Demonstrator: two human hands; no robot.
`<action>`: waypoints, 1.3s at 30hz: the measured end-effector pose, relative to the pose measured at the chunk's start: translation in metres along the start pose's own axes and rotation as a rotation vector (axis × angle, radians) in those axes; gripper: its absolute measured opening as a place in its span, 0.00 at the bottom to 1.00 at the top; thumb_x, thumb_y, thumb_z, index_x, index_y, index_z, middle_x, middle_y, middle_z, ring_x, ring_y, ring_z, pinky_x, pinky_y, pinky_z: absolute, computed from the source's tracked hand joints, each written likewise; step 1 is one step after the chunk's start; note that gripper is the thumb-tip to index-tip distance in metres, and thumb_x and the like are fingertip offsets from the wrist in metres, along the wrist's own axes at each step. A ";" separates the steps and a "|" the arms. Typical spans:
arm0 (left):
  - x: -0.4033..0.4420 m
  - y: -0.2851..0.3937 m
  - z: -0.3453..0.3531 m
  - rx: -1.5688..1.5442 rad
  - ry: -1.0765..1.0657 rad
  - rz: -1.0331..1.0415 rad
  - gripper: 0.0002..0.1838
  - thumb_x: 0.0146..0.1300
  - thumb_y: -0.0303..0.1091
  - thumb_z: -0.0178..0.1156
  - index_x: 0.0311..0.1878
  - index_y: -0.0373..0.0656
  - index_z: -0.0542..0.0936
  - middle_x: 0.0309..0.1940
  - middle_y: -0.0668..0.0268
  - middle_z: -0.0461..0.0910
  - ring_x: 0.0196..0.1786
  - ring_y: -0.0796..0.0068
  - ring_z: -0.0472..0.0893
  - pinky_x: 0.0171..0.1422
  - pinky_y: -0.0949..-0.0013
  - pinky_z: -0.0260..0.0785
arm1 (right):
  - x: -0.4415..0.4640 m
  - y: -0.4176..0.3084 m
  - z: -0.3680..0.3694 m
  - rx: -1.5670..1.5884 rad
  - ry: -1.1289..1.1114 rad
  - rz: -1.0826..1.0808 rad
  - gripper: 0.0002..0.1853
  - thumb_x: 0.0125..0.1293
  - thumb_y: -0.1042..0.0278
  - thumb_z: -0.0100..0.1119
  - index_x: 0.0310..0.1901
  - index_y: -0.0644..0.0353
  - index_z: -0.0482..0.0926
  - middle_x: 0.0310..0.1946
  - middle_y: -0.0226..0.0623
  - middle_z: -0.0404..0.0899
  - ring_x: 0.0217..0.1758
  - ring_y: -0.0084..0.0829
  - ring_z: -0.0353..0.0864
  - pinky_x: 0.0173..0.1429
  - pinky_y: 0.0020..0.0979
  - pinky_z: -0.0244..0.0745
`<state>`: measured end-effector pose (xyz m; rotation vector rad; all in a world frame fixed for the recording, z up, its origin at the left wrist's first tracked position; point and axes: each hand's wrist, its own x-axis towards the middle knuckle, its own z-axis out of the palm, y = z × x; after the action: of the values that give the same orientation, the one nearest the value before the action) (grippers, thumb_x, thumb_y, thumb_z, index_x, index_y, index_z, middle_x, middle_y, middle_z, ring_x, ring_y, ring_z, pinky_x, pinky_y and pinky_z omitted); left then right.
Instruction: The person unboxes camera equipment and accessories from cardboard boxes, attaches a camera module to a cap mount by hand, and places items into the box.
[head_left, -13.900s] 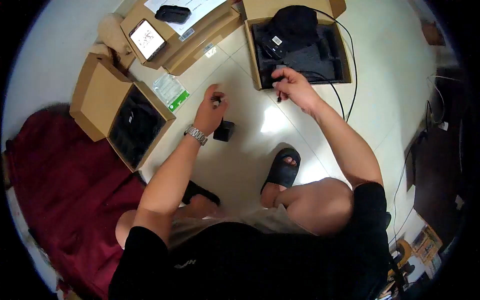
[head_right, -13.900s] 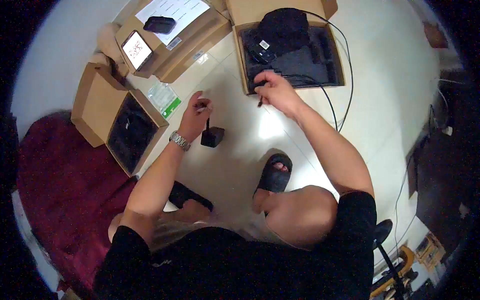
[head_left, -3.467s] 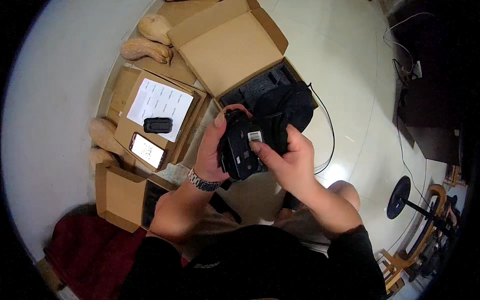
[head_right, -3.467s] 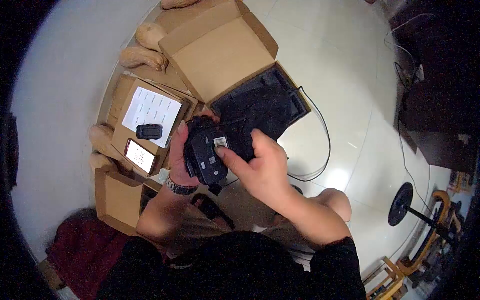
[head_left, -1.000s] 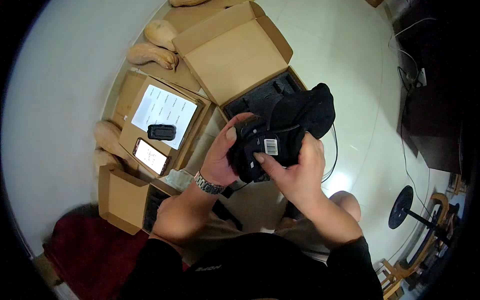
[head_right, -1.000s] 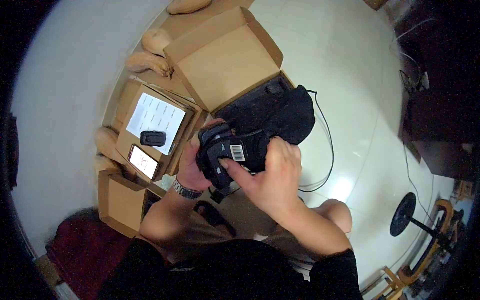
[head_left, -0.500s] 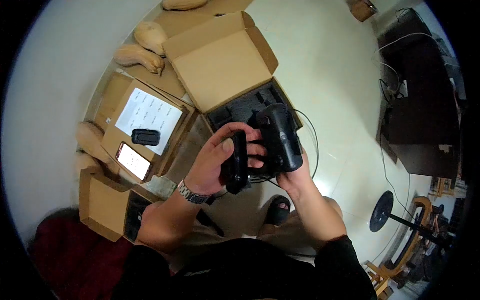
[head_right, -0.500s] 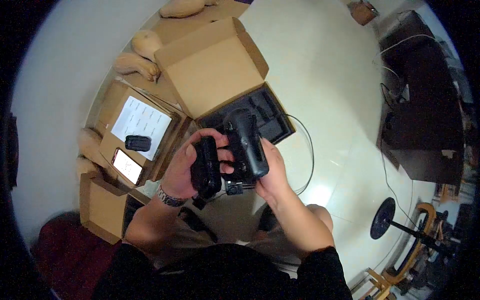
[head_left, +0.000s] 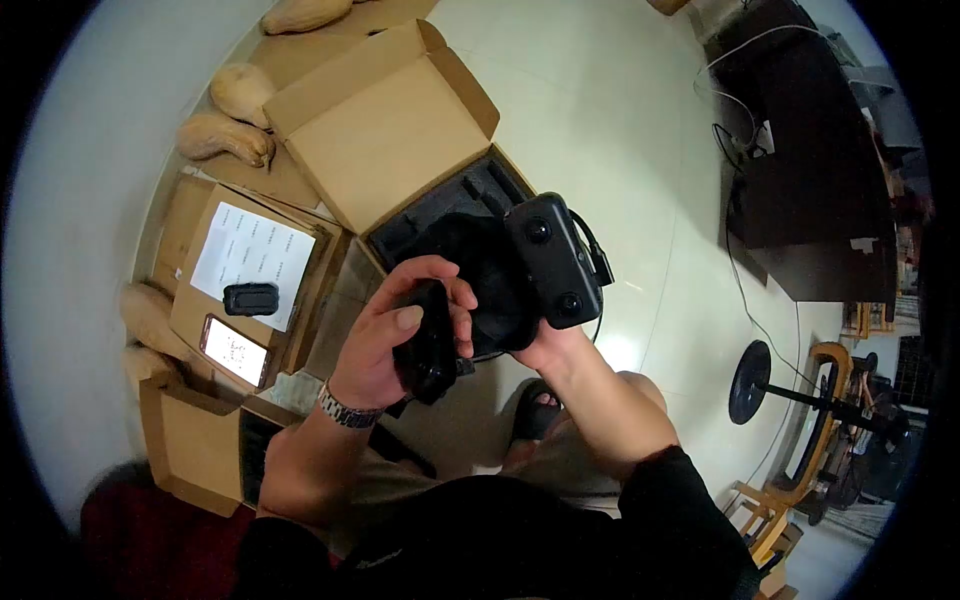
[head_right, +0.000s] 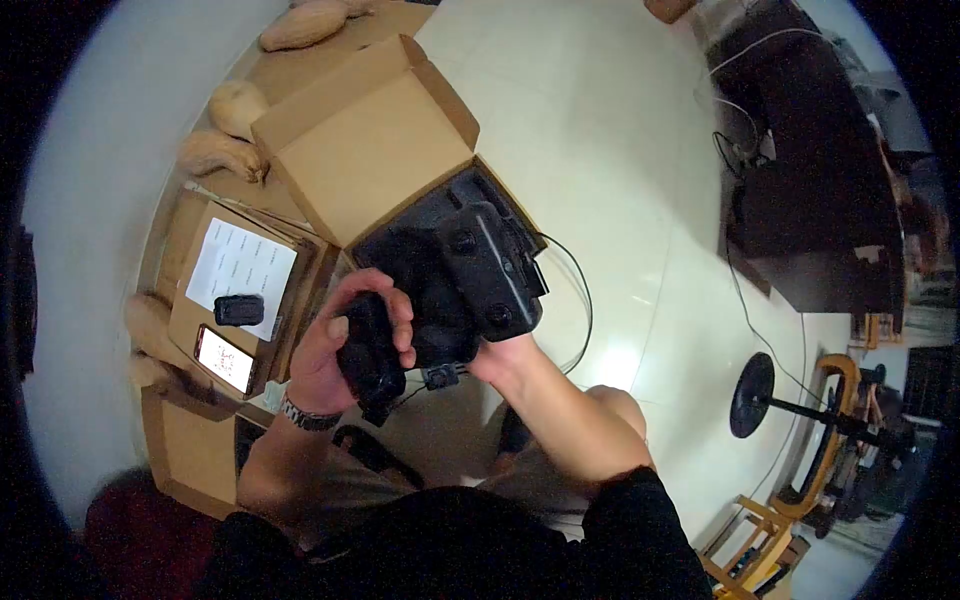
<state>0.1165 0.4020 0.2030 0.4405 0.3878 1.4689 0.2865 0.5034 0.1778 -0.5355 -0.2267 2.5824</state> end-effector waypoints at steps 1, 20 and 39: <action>0.000 0.000 0.001 0.003 -0.004 0.011 0.27 0.70 0.40 0.59 0.67 0.39 0.68 0.54 0.52 0.76 0.47 0.67 0.82 0.53 0.61 0.79 | 0.001 -0.001 0.000 0.003 -0.023 0.016 0.28 0.72 0.44 0.54 0.62 0.59 0.76 0.55 0.42 0.83 0.52 0.37 0.85 0.59 0.41 0.81; 0.007 0.058 0.023 1.361 0.210 0.412 0.08 0.56 0.26 0.67 0.38 0.39 0.78 0.39 0.63 0.75 0.40 0.71 0.75 0.47 0.69 0.67 | -0.016 0.016 0.007 0.126 0.038 0.240 0.25 0.73 0.54 0.56 0.64 0.63 0.74 0.57 0.51 0.80 0.55 0.42 0.85 0.61 0.43 0.83; 0.004 0.045 0.033 1.116 0.068 0.095 0.23 0.58 0.27 0.68 0.58 0.40 0.78 0.42 0.68 0.77 0.47 0.79 0.75 0.57 0.73 0.67 | -0.017 0.029 0.019 0.200 -0.053 0.248 0.21 0.76 0.56 0.52 0.64 0.58 0.74 0.59 0.51 0.78 0.56 0.42 0.85 0.59 0.42 0.86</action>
<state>0.0948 0.4063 0.2548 1.2989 1.2599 1.2453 0.2801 0.4683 0.1933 -0.4465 0.0872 2.8201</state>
